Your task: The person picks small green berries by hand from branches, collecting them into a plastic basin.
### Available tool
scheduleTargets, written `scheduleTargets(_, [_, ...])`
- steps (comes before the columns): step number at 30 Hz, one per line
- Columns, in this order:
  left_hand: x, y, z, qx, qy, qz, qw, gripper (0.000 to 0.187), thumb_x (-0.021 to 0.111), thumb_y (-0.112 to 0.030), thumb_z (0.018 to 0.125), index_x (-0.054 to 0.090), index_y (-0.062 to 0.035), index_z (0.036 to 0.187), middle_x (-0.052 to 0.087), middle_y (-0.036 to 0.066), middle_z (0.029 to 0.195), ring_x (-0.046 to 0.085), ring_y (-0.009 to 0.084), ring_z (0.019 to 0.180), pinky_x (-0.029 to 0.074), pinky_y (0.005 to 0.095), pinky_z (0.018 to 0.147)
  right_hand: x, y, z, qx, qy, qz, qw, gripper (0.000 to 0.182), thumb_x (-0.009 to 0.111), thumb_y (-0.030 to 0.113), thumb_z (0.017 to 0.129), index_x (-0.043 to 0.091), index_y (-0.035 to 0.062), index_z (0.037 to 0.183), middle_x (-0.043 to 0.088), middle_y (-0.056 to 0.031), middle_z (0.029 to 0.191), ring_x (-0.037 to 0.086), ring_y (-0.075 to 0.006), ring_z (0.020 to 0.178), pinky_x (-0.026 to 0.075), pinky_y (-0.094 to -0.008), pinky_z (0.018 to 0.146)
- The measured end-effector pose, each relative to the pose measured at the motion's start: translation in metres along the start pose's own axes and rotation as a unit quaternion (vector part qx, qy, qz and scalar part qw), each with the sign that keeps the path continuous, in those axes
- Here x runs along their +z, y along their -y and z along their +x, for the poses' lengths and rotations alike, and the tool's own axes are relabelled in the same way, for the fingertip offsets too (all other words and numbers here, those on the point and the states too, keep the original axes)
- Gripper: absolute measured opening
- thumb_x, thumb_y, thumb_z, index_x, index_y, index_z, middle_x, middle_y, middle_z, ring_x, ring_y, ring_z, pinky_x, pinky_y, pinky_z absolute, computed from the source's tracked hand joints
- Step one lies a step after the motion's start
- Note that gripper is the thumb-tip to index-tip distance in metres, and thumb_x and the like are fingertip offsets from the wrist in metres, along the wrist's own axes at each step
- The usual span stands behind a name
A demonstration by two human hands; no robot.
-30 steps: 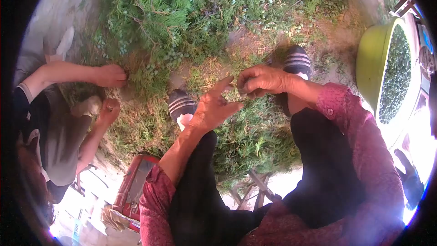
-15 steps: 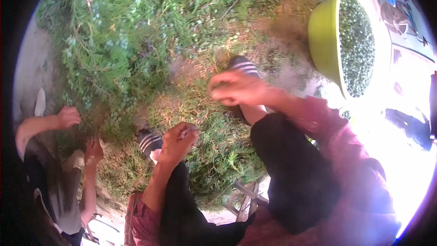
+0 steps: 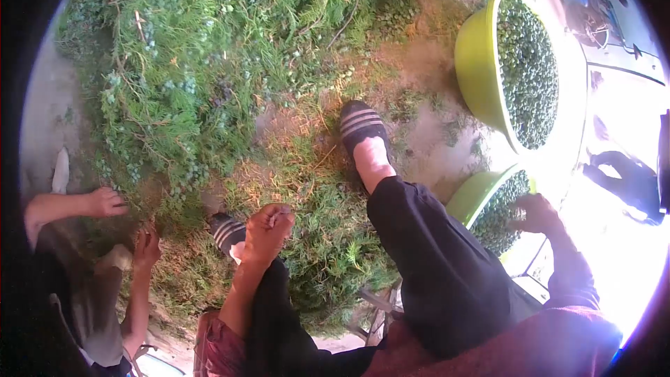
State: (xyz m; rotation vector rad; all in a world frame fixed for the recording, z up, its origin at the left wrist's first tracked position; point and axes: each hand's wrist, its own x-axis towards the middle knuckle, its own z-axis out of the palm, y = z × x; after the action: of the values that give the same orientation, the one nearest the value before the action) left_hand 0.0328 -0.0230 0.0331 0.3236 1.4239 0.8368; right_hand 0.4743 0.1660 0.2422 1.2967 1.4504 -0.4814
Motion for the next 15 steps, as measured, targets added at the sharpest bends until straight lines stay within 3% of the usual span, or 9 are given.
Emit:
scheduleTargets(2, [0.001,0.001,-0.002,-0.005,-0.014,0.026,1.000,0.018,0.060,-0.009,0.080,0.056,0.0013,0.095,0.054,-0.001,0.069,0.047,0.0046,0.059,0.039,0.0195,0.050,-0.032,0.037,0.021,-0.113,-0.184,0.057,0.975,0.044,0.065,0.027,0.069,0.058,0.0080,0.108,0.057,-0.0136,0.105,0.050,-0.0265,0.105,0.039,-0.0393,0.089])
scheduleTargets(4, [0.001,0.006,-0.002,-0.002,-0.029,0.026,0.999,0.020,0.061,-0.011,0.080,0.056,0.0018,0.095,0.054,0.000,0.069,0.047,0.0047,0.059,0.040,0.0195,0.052,-0.068,0.092,0.057,-0.190,-0.274,0.140,0.932,0.041,0.063,0.024,0.071,0.057,0.0063,0.107,0.057,-0.0143,0.101,0.051,-0.0290,0.100,0.040,-0.0392,0.087])
scheduleTargets(5, [0.000,0.007,-0.002,0.005,-0.024,0.046,0.999,0.021,0.061,-0.011,0.080,0.056,0.0018,0.096,0.055,0.000,0.069,0.047,0.0046,0.059,0.040,0.0195,0.052,-0.083,0.120,0.080,-0.257,-0.308,0.114,0.909,0.038,0.062,0.022,0.072,0.056,0.0045,0.105,0.058,-0.0151,0.097,0.054,-0.0308,0.093,0.042,-0.0388,0.083])
scheduleTargets(6, [-0.001,0.007,-0.001,0.013,-0.020,0.068,0.997,0.022,0.062,-0.012,0.080,0.056,0.0018,0.096,0.055,0.000,0.069,0.047,0.0046,0.059,0.040,0.0195,0.052,-0.101,0.149,0.098,-0.309,-0.293,0.144,0.893,0.037,0.061,0.023,0.073,0.056,0.0041,0.104,0.058,-0.0169,0.096,0.055,-0.0320,0.089,0.044,-0.0386,0.080])
scheduleTargets(7, [-0.002,0.003,-0.001,0.017,-0.024,0.088,0.996,0.022,0.062,-0.012,0.080,0.057,0.0020,0.096,0.056,0.000,0.070,0.047,0.0044,0.060,0.040,0.0196,0.053,-0.118,0.176,0.118,-0.323,-0.245,0.164,0.900,0.039,0.061,0.025,0.073,0.055,0.0040,0.106,0.058,-0.0181,0.094,0.056,-0.0335,0.089,0.045,-0.0389,0.079])
scheduleTargets(9, [-0.002,-0.004,-0.001,-0.006,-0.027,0.055,0.998,0.021,0.062,-0.013,0.080,0.057,0.0020,0.095,0.056,0.000,0.070,0.047,0.0045,0.060,0.041,0.0197,0.053,-0.117,0.230,0.172,-0.336,-0.346,0.215,0.849,0.037,0.066,0.023,0.071,0.057,0.0053,0.103,0.056,-0.0141,0.093,0.057,-0.0264,0.081,0.047,-0.0367,0.071])
scheduleTargets(11, [-0.002,-0.010,-0.003,-0.041,-0.028,0.045,0.998,0.020,0.062,-0.014,0.080,0.058,0.0013,0.093,0.056,0.000,0.071,0.048,0.0050,0.061,0.041,0.0204,0.054,-0.125,0.286,0.199,-0.381,-0.470,0.158,0.781,0.041,0.064,0.023,0.073,0.054,0.0058,0.108,0.054,-0.0137,0.102,0.054,-0.0275,0.091,0.045,-0.0373,0.079])
scheduleTargets(13, [0.001,-0.004,-0.001,-0.024,-0.018,0.061,0.998,0.020,0.062,-0.014,0.080,0.058,0.0009,0.093,0.056,0.000,0.071,0.048,0.0050,0.061,0.041,0.0207,0.055,-0.117,0.333,0.194,-0.339,-0.427,0.124,0.829,0.036,0.056,0.021,0.078,0.054,0.0053,0.111,0.043,-0.0168,0.121,0.038,-0.0296,0.116,0.042,-0.0407,0.091])
scheduleTargets(15, [0.004,-0.009,-0.002,-0.010,-0.005,0.095,0.995,0.020,0.062,-0.014,0.079,0.058,-0.0002,0.093,0.056,0.000,0.071,0.049,0.0055,0.063,0.042,0.0218,0.056,-0.097,0.357,0.199,-0.449,-0.402,-0.014,0.798,0.031,0.055,0.016,0.077,0.056,0.0031,0.105,0.044,-0.0163,0.117,0.041,-0.0305,0.110,0.043,-0.0438,0.090])
